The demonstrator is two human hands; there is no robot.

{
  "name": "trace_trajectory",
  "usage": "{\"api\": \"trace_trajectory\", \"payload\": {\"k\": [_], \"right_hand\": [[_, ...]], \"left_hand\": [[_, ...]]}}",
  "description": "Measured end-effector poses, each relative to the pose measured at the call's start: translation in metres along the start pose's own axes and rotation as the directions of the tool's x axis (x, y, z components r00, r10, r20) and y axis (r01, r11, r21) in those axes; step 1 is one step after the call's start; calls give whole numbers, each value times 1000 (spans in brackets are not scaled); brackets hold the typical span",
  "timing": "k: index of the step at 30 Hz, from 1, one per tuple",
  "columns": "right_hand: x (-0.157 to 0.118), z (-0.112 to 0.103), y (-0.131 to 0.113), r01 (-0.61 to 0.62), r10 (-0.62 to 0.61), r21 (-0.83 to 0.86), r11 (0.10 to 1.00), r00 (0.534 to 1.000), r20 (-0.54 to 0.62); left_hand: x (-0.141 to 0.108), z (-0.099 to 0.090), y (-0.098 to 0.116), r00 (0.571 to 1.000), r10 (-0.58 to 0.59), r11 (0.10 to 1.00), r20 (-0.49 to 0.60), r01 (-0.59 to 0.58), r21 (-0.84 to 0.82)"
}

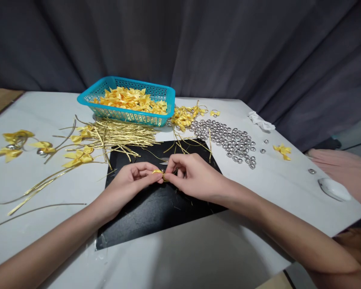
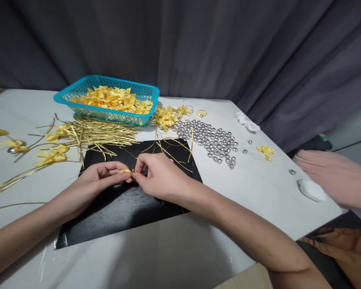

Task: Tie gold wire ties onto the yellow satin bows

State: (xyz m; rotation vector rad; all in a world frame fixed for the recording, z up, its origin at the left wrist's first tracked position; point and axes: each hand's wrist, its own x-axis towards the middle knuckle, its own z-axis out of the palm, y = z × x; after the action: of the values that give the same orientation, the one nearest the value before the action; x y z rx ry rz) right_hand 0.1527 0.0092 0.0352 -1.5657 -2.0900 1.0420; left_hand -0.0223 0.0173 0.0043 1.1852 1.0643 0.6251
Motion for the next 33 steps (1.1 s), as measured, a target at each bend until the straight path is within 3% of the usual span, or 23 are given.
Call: {"api": "trace_trajectory", "payload": {"k": [5,10,21,24,27,30,33], "right_hand": [[1,0,3,75,-74,65,995,997,-30],[-1,-8,1,294,-295,-136,946,955,14],[-1,-8,2,371,-372,-181,911,928,26],[2,-8,3,300,-302,-64,952,953,-13],[6,-7,5,90,-97,154,984,995,36],[9,-7,6,-88,43,314,946,988,147],[10,-7,6,-115,55,346,931,982,179]], "left_hand": [[0,1,0,1000,9,1000,2,-9,1],[-2,1,1,1000,18,1000,4,-18,-3],[0,1,1,1000,14,1000,-9,-14,-1],[0,1,1,999,42,999,18,-43,32],[0,1,1,997,67,997,47,-69,46],[-1,2,1,996,78,994,50,-82,67],[-2,3,2,996,81,993,45,-84,87]]}}
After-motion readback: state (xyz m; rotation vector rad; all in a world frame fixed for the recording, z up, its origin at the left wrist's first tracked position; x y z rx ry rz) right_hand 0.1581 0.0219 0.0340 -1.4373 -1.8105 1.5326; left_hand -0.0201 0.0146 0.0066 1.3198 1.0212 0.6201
